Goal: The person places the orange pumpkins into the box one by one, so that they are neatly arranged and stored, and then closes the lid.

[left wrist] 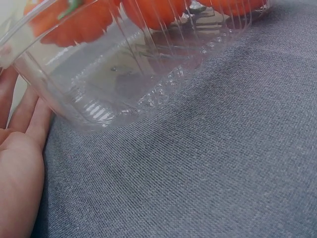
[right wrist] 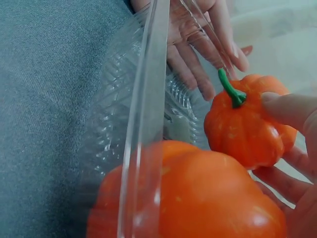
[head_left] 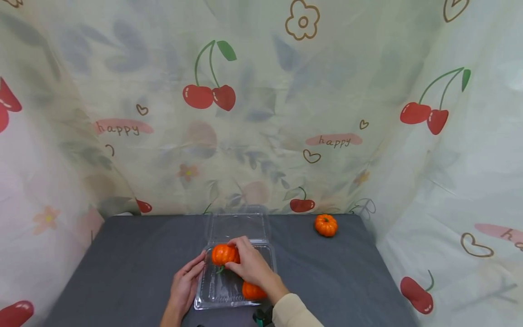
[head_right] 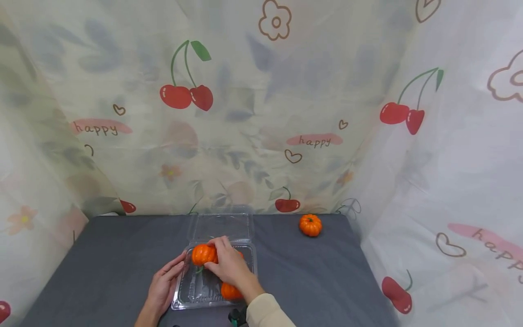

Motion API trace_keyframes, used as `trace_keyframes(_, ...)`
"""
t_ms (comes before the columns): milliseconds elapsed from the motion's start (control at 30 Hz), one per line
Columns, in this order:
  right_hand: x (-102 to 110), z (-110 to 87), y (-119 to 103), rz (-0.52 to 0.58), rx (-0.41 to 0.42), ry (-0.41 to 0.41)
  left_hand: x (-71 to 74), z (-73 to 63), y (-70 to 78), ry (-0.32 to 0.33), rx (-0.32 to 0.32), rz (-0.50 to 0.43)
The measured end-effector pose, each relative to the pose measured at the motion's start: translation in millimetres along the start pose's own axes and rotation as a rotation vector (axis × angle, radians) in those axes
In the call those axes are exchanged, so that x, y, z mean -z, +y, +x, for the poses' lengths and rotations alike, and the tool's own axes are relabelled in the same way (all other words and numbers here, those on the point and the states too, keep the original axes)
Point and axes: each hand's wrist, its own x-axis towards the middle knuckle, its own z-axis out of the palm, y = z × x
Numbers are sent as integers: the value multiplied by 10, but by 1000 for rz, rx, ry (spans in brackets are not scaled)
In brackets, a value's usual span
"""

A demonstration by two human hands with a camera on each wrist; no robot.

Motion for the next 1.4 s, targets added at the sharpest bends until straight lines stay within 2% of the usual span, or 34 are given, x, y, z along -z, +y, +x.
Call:
trace_keyframes(433,-43,62,-58,-65,15,-9,-6,12,23,10,24,-8)
trace_keyframes(700,-85,111,-92,-102,-23,-65,14,21,-26,-2,-1,-32)
trace_keyframes(900,-94,106,-106,-132,-17,-81,24,0,-37,-19,-37,-1)
trace_keyframes(1067,-86,111,-110,-123,-30,-95,17,4,-25,-1,-12,-6)
trace_keyframes(1200,-82,122,-107,-145,-10,-134,14,0,-24,-7,-24,1)
trace_keyframes(1400,-71,123,-99,-232,63,-241,20,-7,-15,-25,-33,7)
